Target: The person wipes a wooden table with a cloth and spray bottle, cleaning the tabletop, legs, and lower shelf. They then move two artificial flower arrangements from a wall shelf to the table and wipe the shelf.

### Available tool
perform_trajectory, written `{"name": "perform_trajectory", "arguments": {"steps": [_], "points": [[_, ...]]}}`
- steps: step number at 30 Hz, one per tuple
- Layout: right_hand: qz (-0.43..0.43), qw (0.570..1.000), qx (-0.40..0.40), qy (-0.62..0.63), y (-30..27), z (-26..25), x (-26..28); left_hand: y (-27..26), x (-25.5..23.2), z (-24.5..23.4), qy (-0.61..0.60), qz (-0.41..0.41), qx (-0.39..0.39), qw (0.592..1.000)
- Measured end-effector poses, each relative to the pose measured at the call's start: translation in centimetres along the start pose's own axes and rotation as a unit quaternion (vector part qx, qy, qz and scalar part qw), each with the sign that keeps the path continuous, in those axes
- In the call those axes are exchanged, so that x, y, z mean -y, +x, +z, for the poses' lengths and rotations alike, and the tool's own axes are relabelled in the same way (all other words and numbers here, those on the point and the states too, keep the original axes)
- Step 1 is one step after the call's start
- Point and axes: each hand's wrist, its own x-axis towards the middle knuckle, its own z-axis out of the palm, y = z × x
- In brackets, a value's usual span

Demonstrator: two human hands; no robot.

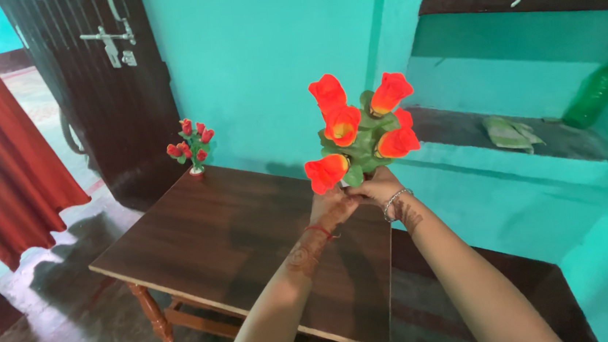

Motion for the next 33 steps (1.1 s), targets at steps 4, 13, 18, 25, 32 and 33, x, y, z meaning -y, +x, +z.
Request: {"name": "perform_trajectory", "arguments": {"steps": [4, 13, 18, 25, 32, 33], "points": [[-0.012, 1.000, 0.009, -0.019, 0.1, 0.3, -0.2, 0.1, -1.8, -1.9, -0.069, -0.123, 0.018, 0.990], [0.012, 1.000, -0.004, -0.015, 1.8, 1.2, -2.5, -0.9, 2.3, -0.3, 0.133, 0.074, -0.026, 0.988], [-0.008, 0.999, -0.023, -0.038, 4.2, 3.1, -3.7, -2.0, 7.9, 0.4, -0.257, -0.081, 0.085, 0.959], [-0.005, 0.997, -0.068, -0.023, 7.2, 8.0, -4.3, -0.7, 13.7, -0.8, -0.319, -0.111, 0.132, 0.932], [-0.021, 0.994, -0.107, 0.016, 9.9, 10.8, -5.9, 0.2, 14.4, -4.6, -0.101, -0.160, 0.158, 0.969], [-0.015, 0.993, -0.116, 0.009, 10.0, 10.9, -6.2, 0.0, 15.1, -4.2, -0.106, -0.172, 0.176, 0.963]]}}
